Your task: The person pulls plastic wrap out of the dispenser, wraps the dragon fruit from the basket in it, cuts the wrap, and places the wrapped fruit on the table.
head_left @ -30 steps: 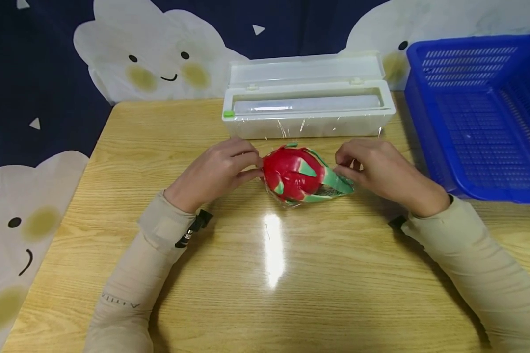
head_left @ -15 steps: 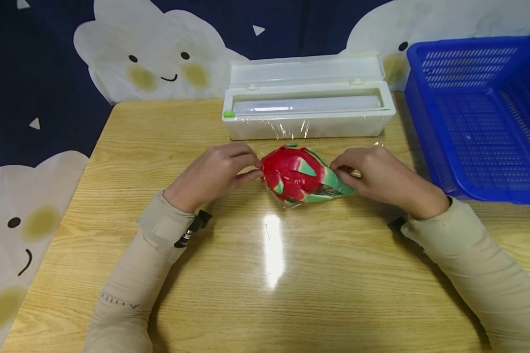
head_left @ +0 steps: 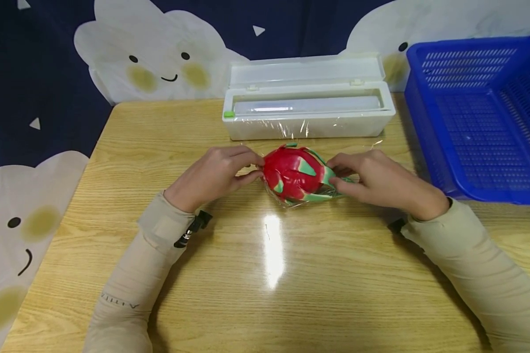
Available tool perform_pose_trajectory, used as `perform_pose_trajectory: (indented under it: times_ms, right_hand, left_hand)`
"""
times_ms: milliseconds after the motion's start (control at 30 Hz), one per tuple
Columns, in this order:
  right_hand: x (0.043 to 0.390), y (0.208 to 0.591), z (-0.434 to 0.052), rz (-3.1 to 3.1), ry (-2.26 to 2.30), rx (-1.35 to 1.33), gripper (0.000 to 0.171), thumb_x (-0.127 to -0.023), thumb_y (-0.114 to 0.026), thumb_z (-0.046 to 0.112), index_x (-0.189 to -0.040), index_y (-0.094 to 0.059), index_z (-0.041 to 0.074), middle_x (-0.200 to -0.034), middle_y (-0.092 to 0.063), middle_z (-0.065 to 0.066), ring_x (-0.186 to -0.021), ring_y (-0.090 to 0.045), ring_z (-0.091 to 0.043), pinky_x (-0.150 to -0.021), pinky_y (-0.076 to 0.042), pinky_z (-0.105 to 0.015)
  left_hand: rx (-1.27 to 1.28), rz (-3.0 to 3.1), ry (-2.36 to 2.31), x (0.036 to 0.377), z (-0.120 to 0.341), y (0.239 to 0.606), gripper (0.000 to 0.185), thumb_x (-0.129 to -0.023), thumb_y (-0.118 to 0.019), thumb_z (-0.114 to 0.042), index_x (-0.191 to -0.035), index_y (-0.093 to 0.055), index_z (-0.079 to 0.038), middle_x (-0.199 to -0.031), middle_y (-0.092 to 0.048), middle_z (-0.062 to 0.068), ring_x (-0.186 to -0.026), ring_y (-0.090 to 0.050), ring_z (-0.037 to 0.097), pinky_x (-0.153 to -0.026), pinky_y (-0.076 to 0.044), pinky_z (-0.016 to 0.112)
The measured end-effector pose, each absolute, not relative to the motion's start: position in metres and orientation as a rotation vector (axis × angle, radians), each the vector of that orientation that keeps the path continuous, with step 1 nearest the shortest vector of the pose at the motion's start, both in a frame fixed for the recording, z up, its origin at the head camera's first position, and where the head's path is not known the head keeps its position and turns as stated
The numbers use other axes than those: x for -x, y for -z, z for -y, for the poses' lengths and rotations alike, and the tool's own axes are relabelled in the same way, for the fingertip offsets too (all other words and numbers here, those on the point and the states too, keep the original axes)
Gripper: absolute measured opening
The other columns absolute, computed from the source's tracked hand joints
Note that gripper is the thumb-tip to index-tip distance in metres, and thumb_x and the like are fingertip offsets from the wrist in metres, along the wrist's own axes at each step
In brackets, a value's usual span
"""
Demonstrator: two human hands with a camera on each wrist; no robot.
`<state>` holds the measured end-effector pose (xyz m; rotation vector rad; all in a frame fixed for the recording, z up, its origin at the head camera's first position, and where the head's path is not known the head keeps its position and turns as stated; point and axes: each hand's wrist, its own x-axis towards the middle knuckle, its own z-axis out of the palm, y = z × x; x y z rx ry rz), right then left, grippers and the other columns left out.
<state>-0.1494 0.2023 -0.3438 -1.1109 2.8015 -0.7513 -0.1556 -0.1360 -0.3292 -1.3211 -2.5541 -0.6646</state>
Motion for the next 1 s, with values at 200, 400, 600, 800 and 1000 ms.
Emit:
perform_pose_trajectory:
  times_ms: [200, 400, 600, 800, 1000]
  right_hand:
    - [0.1494, 0.3444, -0.2028, -2.755, 0.74, 1.1, 0.037, -0.087, -0.084, 0.03, -0.117, -0.068, 0.015, -0.104, -0.081, -0.003, -0.096, -0.079, -0.015, -0.081, -0.065, -0.04]
    - [0.1484, 0.3438, -0.2031, -2.725, 0.725, 1.136, 0.04, -0.089, -0.083, 0.021, -0.122, -0.064, 0.011, -0.106, -0.081, -0.009, -0.097, -0.079, -0.022, -0.08, -0.065, -0.044]
    - [0.1471, 0.3448, -0.2009, -2.731, 0.722, 1.158, 0.036, -0.091, -0.079, 0.014, -0.122, -0.064, 0.004, -0.103, -0.081, -0.013, -0.093, -0.08, -0.025, -0.074, -0.066, -0.041]
    - [0.1456, 0.3446, -0.1989, -2.756, 0.697, 1.19, 0.035, -0.091, -0.075, 0.009, -0.122, -0.064, -0.001, -0.094, -0.079, -0.011, -0.081, -0.077, -0.019, -0.066, -0.064, -0.035]
    - [0.1434, 0.3442, -0.1971, -2.79, 0.642, 1.216, 0.035, -0.091, -0.07, 0.007, -0.124, -0.062, -0.004, -0.08, -0.067, -0.003, -0.061, -0.053, -0.007, -0.053, -0.05, -0.024]
  left_hand:
    - [1.317, 2.556, 0.645, 0.1562, 0.1356, 0.3309, 0.024, -0.09, -0.081, -0.015, -0.111, -0.076, -0.004, -0.109, -0.078, 0.008, -0.097, -0.076, 0.019, -0.088, -0.064, 0.031]
    - [1.322, 2.542, 0.634, 0.1569, 0.1355, 0.3322, 0.025, -0.091, -0.08, -0.015, -0.112, -0.075, -0.003, -0.111, -0.077, 0.008, -0.101, -0.075, 0.018, -0.09, -0.064, 0.031]
    - [1.31, 2.545, 0.593, 0.1556, 0.1341, 0.3323, 0.026, -0.094, -0.076, -0.013, -0.117, -0.072, -0.002, -0.115, -0.076, 0.01, -0.102, -0.075, 0.019, -0.09, -0.064, 0.032]
    - [1.303, 2.541, 0.58, 0.1543, 0.1339, 0.3334, 0.026, -0.093, -0.075, -0.01, -0.118, -0.072, -0.002, -0.114, -0.078, 0.011, -0.1, -0.076, 0.021, -0.088, -0.065, 0.033]
    - [1.328, 2.533, 0.529, 0.1522, 0.1337, 0.3324, 0.031, -0.092, -0.077, -0.011, -0.121, -0.072, -0.001, -0.115, -0.078, 0.013, -0.103, -0.077, 0.023, -0.09, -0.065, 0.034]
